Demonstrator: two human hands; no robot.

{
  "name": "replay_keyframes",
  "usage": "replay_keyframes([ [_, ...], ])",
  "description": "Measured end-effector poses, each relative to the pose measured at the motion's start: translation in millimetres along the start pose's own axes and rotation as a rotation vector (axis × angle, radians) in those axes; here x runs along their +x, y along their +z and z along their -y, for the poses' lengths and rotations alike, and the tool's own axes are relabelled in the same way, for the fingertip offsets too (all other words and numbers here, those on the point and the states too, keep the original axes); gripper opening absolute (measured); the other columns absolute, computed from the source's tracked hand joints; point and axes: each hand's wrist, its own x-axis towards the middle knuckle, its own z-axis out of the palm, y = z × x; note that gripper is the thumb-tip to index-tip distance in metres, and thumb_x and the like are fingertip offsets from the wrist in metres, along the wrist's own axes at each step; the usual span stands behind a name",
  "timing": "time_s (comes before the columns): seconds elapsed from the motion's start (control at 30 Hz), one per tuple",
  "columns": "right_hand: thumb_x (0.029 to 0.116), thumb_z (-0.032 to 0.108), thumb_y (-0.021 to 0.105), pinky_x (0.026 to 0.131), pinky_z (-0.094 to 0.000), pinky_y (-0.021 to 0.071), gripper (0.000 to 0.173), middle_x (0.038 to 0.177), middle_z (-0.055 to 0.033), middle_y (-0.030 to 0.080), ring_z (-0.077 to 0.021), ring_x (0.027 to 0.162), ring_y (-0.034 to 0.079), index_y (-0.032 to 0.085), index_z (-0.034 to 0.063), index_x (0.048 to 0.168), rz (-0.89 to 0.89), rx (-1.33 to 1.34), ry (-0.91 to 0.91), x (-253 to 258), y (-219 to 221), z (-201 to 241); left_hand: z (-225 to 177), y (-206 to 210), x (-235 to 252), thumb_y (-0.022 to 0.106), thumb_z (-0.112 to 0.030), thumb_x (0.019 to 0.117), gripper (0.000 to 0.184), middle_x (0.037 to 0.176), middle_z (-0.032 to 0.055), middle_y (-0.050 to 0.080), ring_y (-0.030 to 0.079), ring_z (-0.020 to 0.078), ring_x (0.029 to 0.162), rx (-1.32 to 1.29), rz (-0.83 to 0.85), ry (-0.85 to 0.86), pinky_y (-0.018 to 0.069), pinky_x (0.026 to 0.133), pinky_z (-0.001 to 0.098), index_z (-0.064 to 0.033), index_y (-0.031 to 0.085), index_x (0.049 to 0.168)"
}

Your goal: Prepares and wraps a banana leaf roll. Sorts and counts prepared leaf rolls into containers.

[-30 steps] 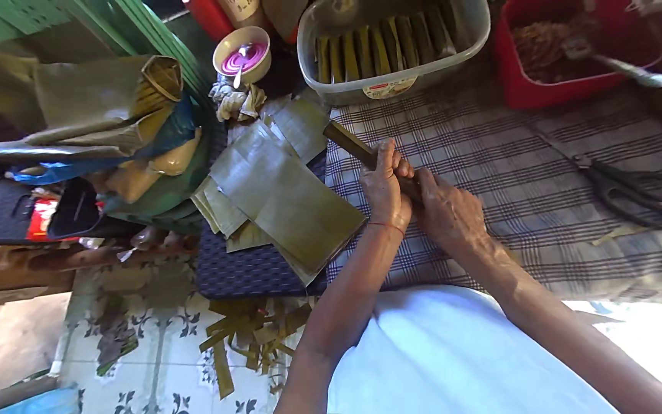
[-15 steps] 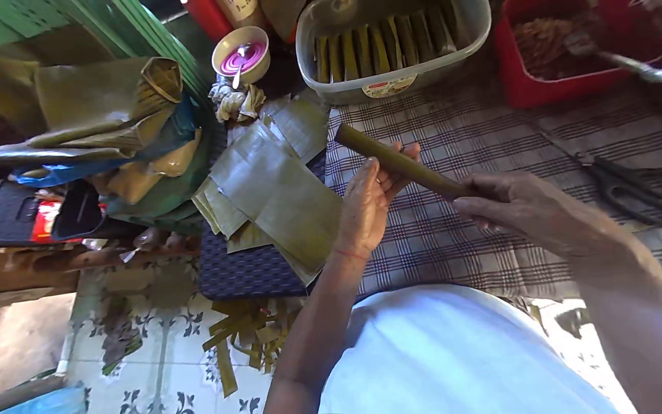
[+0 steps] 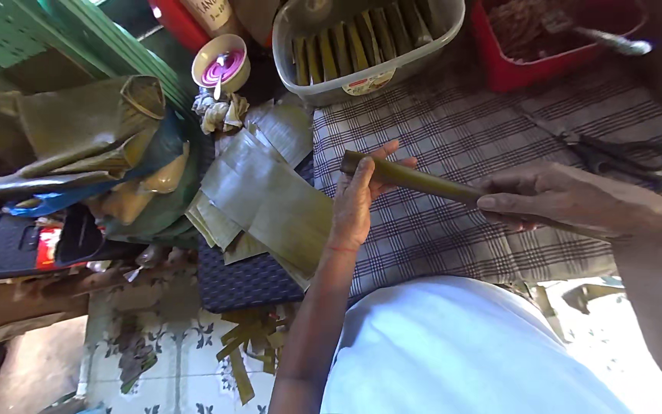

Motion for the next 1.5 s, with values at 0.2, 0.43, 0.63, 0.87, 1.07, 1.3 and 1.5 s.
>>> replay_keyframes([
  [0.2,0.1035,0.027,0.058,0.049,-0.0170,0.0452,0.020,0.070,0.0017,0.064,-0.0056,0.055,0.056,0.071,0.0133,0.096,-0.048,-0.132,0.018,-6,-3,15,6,6,2,0.033,-0.027,0.1123,0.044,0.133,0.0146,0.068,0.069,0.0234,0.117,0.005,-0.023,0.109,0.0530,0.104,0.0372,-0.0047,0.058,0.140],
  [0.43,0.1025,0.028,0.060,0.047,-0.0189,0.0413,0.020,0.066,0.0035,0.061,-0.0052,0.052,0.053,0.070,0.0150,0.091,-0.099,-0.304,-0.013,-3,-2,32,8,17,5,0.034,-0.031,0.1122,0.046,0.124,0.0143,0.072,0.070,0.0221,0.116,-0.051,-0.070,0.153,0.0524,0.106,0.0354,-0.0025,0.065,0.130],
  [0.63,0.0998,0.048,0.059,0.044,-0.0174,0.0405,0.029,0.066,0.0090,0.061,-0.0018,0.051,0.053,0.071,0.0227,0.094,-0.125,-0.421,-0.075,-2,-4,35,18,12,6,0.044,-0.035,0.1101,0.041,0.130,0.0152,0.069,0.066,0.0277,0.124,0.100,-0.112,0.408,0.0501,0.110,0.0407,-0.0034,0.064,0.128],
  [0.87,0.0982,0.052,0.058,0.043,-0.0162,0.0407,0.031,0.066,0.0107,0.060,0.0005,0.052,0.053,0.070,0.0241,0.093,-0.146,-0.462,-0.116,3,0,42,16,14,10,0.046,-0.041,0.1085,0.044,0.127,0.0175,0.070,0.067,0.0296,0.121,-0.077,-0.083,0.349,0.0504,0.109,0.0415,-0.0051,0.066,0.123],
  [1.07,0.0963,0.059,0.057,0.043,-0.0154,0.0390,0.036,0.066,0.0126,0.058,0.0023,0.051,0.050,0.071,0.0258,0.094,-0.148,-0.498,-0.158,1,-4,38,21,11,12,0.046,-0.034,0.1099,0.042,0.122,0.0170,0.073,0.070,0.0313,0.115,0.224,-0.163,0.556,0.0559,0.103,0.0438,0.0000,0.066,0.122],
  [1.3,0.0979,0.057,0.056,0.042,-0.0130,0.0370,0.036,0.065,0.0140,0.057,0.0049,0.051,0.049,0.072,0.0246,0.097,-0.173,-0.529,-0.235,1,-3,45,16,16,13,0.049,-0.042,0.1069,0.044,0.139,0.0149,0.064,0.062,0.0281,0.130,-0.129,0.004,0.365,0.0497,0.110,0.0405,-0.0085,0.064,0.131],
  [1.5,0.0982,0.053,0.057,0.044,-0.0122,0.0392,0.033,0.068,0.0141,0.059,0.0054,0.054,0.051,0.072,0.0239,0.097,-0.180,-0.544,-0.254,-3,-4,45,15,22,11,0.042,-0.038,0.1101,0.046,0.129,0.0171,0.069,0.067,0.0286,0.121,0.100,-0.082,0.563,0.0527,0.106,0.0399,-0.0010,0.065,0.121],
])
